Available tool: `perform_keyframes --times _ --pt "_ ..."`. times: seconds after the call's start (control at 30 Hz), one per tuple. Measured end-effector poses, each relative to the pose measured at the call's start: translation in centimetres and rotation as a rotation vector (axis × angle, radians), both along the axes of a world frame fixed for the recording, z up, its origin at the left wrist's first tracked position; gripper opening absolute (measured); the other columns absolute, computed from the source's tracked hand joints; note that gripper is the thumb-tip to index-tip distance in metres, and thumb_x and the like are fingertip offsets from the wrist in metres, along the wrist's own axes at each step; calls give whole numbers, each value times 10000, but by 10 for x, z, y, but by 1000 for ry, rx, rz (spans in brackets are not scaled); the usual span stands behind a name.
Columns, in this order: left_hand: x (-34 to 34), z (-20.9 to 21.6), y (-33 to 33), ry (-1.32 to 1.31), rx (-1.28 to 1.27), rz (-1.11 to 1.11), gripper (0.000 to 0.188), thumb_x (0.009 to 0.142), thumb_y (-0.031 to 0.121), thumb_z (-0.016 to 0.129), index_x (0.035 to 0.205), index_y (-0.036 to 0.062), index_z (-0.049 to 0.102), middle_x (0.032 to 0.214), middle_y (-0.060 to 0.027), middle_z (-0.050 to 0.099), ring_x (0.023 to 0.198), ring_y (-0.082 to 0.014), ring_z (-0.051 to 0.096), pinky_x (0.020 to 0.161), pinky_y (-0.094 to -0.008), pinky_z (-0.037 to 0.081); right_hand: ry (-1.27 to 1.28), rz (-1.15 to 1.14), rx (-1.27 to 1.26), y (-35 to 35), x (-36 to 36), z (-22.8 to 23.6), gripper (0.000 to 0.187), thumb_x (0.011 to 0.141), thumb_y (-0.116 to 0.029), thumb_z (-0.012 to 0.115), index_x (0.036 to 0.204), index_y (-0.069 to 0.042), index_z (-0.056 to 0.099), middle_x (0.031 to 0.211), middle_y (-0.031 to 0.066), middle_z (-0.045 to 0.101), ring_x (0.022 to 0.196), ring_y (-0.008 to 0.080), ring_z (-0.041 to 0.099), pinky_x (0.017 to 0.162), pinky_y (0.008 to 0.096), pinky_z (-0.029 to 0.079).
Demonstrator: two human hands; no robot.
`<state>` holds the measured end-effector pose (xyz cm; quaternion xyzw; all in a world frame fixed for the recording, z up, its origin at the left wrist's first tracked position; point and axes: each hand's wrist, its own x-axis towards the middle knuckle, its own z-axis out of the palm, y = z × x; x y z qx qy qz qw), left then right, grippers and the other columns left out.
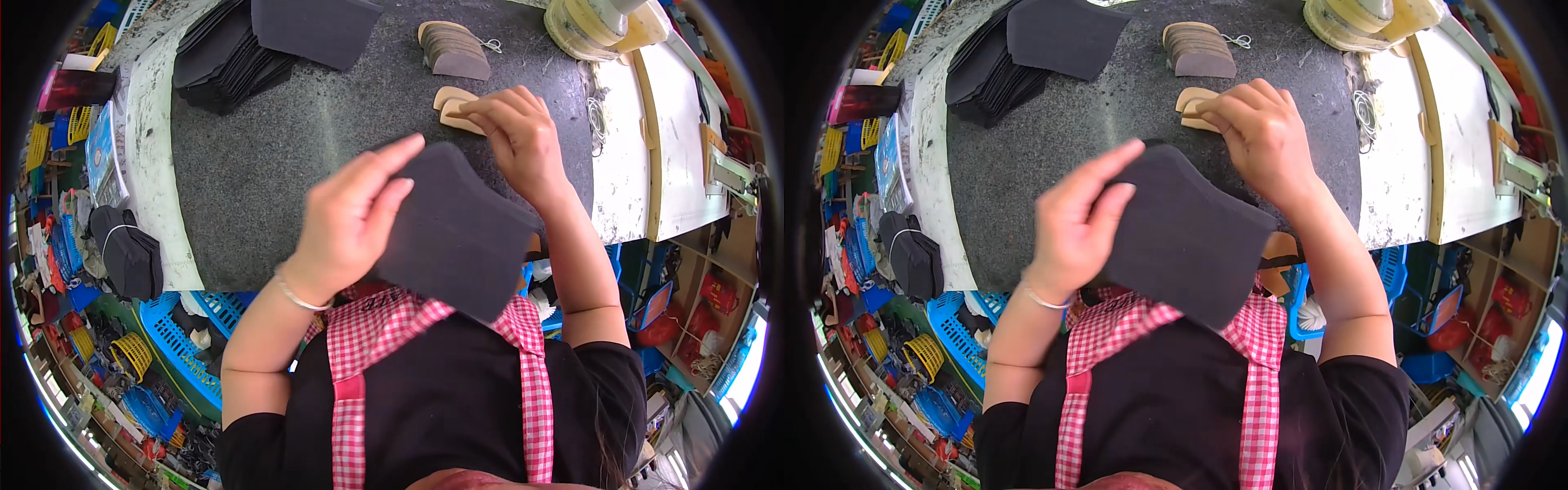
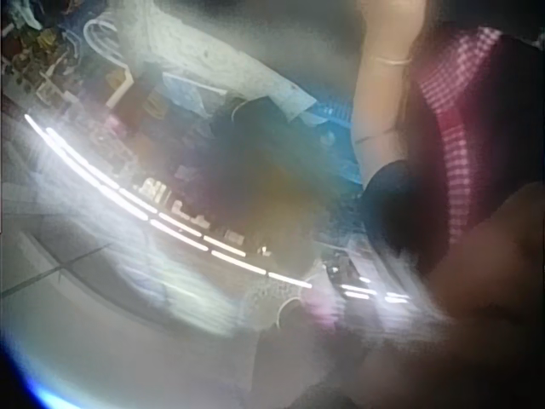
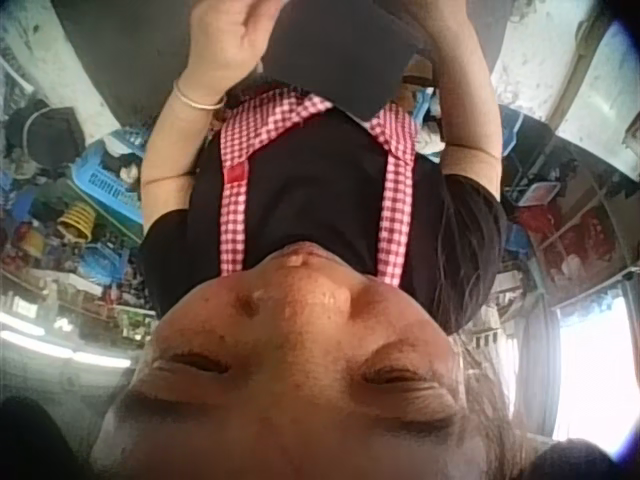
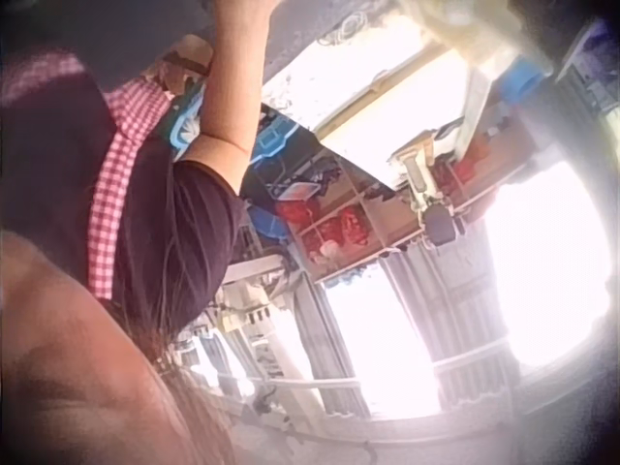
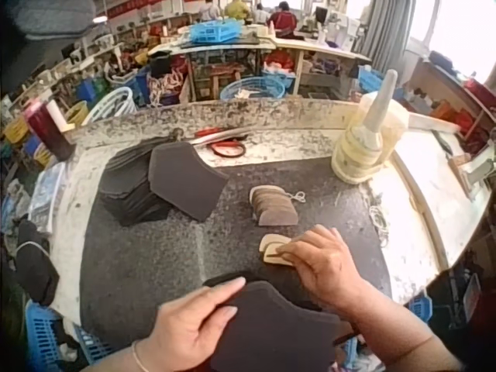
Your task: The person repeatedly picks up small beige and grey fabric pieces from a table and places them onto larger black fabric pieces. They handle the items one at a time, aligning the smaller pieces on the larger ones and stacking the completed units. The process continues throughout the clip, resulting in a growing stack of assembled fabric components.
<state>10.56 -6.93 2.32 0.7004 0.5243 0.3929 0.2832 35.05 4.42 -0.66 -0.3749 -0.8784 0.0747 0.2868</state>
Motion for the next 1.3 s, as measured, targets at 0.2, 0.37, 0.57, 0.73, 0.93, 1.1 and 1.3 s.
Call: perform_keyframes --times 0.2,0.37,0.57,0.73,0.93,1.1,1.3 --pt "1 -5 8 22 -48 21 200 970 69 753 1161 12 741 891 -74 729 747 -145 728 624 -303 532 477 107 -581 -32 -25 32 114 921 28 729 1009 -38 698 885 96 689 815 255 698 745 339 564" --pt "0 -11 7 -536 -514 30 110 1038 69 670 1085 -13 727 917 -94 786 776 -107 751 664 -232 567 283 265 -9 -25 -48 32 203 757 -61 814 935 -70 716 970 59 709 800 248 675 713 359 569" --pt "5 -3 7 -352 -399 23 127 1056 30 608 1115 -27 704 912 -111 786 778 -162 774 643 -294 600 181 313 -25 -33 -47 27 234 701 -75 823 887 -45 683 996 65 720 799 244 693 660 369 586" --pt "4 6 6 -160 -244 -29 99 1034 17 628 1104 -19 689 931 -135 780 835 -213 797 669 -313 608 199 263 -11 -41 -50 33 210 729 -35 809 879 -26 661 958 79 722 778 245 699 643 366 591" --pt "10 -2 7 -336 -159 -26 80 1022 55 684 1079 -1 686 933 -135 783 841 -238 801 738 -337 610 353 226 -280 -46 -44 39 183 815 33 775 964 -11 679 991 115 735 792 282 710 653 370 595" --pt "10 -13 8 -434 -215 -8 75 1035 78 682 1060 7 686 920 -125 790 829 -231 799 729 -319 606 411 211 -295 -43 -44 39 179 822 47 774 965 -11 684 997 120 740 805 290 710 677 376 597" --pt "6 -4 8 -351 -317 -23 137 1090 97 621 1095 -30 670 938 -55 757 866 -96 723 804 -254 582 179 240 -23 -47 -40 39 240 774 19 785 983 -6 669 977 104 708 805 265 695 659 367 590"
